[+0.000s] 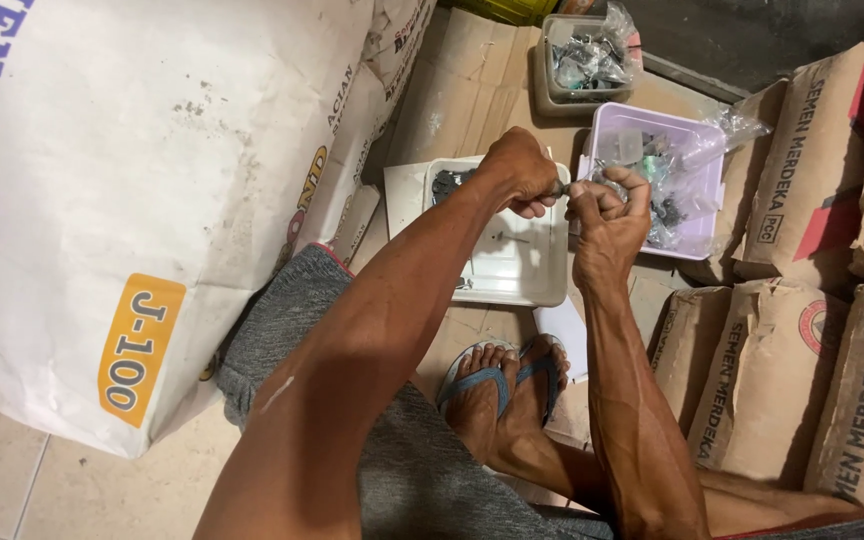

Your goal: A person sits on the floor in a material storage area, assembling small mechanical components by picking parts from bins and fitting them together on a tray.

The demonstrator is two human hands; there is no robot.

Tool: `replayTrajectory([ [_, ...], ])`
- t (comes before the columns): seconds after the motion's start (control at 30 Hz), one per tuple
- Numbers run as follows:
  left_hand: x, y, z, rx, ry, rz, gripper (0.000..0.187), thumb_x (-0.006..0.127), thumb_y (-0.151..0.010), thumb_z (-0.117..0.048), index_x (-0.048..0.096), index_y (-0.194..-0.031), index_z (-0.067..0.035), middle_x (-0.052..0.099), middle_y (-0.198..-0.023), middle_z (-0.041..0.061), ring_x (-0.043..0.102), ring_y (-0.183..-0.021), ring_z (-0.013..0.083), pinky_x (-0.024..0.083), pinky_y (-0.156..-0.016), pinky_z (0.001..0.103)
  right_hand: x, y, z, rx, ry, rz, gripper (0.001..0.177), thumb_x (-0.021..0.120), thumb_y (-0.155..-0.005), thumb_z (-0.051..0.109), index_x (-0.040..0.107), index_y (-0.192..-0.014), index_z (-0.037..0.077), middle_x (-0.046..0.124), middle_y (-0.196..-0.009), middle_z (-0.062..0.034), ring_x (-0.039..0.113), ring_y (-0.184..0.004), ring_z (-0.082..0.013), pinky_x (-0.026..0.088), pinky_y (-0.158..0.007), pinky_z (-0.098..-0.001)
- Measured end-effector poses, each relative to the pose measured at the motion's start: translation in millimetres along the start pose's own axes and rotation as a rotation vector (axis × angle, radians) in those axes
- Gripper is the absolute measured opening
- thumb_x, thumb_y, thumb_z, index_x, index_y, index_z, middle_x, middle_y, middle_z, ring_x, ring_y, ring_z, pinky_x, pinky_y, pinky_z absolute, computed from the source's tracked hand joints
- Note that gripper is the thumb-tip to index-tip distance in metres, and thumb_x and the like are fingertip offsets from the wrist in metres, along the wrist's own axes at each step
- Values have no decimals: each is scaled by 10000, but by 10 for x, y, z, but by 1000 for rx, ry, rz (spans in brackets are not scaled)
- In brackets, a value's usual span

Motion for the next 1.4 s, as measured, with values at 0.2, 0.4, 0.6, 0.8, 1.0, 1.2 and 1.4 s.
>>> replayTrajectory([
  [0.2,110,24,-15,-35,-4,69,222,653,-759,81,720,-967,118,741,-673,206,754,-524,274,656,-488,335,-12,-8,14,-290,209,79,379,707,-1009,-67,569,-1361,-34,675,-1002,-156,677,-886,-193,564,-800,-322],
  [0.4,63,44,-44,-26,40,26,146,662,-737,79,726,-868,88,725,-623,190,745,-493,277,651,-456,344,33,14,8,-392,257,46,348,762,-973,-73,634,-1295,-34,614,-1082,-126,689,-922,-211,577,-827,-343],
  [0.6,98,10,-34,-7,60,5,135,659,-736,57,729,-851,66,730,-645,203,763,-540,280,659,-496,345,62,81,65,-450,341,98,143,689,-1030,-24,716,-1168,-47,687,-1033,-211,723,-962,-318,576,-844,-417],
  [0.8,50,-223,178,14,-116,-9,83,687,-742,-4,767,-719,-4,726,-604,169,758,-529,288,658,-446,398,22,71,-180,-68,100,181,111,731,-994,-4,702,-1093,-44,710,-884,-150,717,-829,-210,608,-824,-336],
  [1.0,13,-331,-135,132,-873,-220,177,671,-808,-1,816,-877,-76,773,-812,118,774,-833,361,616,-631,572,49,180,-787,-142,528,140,72,792,-942,42,726,-933,69,661,-860,-117,723,-755,-258,594,-731,-361],
  [1.2,73,-194,-316,277,-848,-105,149,728,-796,-3,821,-891,-70,761,-872,185,765,-910,427,634,-677,568,-200,681,-1314,-380,812,264,214,755,-844,47,704,-1051,47,578,-1025,-169,612,-892,-392,502,-797,-486],
  [1.4,10,197,-508,283,-847,-38,240,621,-866,4,793,-1025,-48,798,-1037,119,757,-1056,393,654,-812,528,-242,2695,-903,-133,599,376,230,612,-926,143,627,-1123,24,582,-1077,-145,612,-925,-317,492,-822,-420],
])
Point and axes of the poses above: each hand's wrist, its own y-axis away from the middle knuckle, its own x-axis out of the palm, z = x × y, the point moved 1 cm from there along -y, towards the middle knuckle
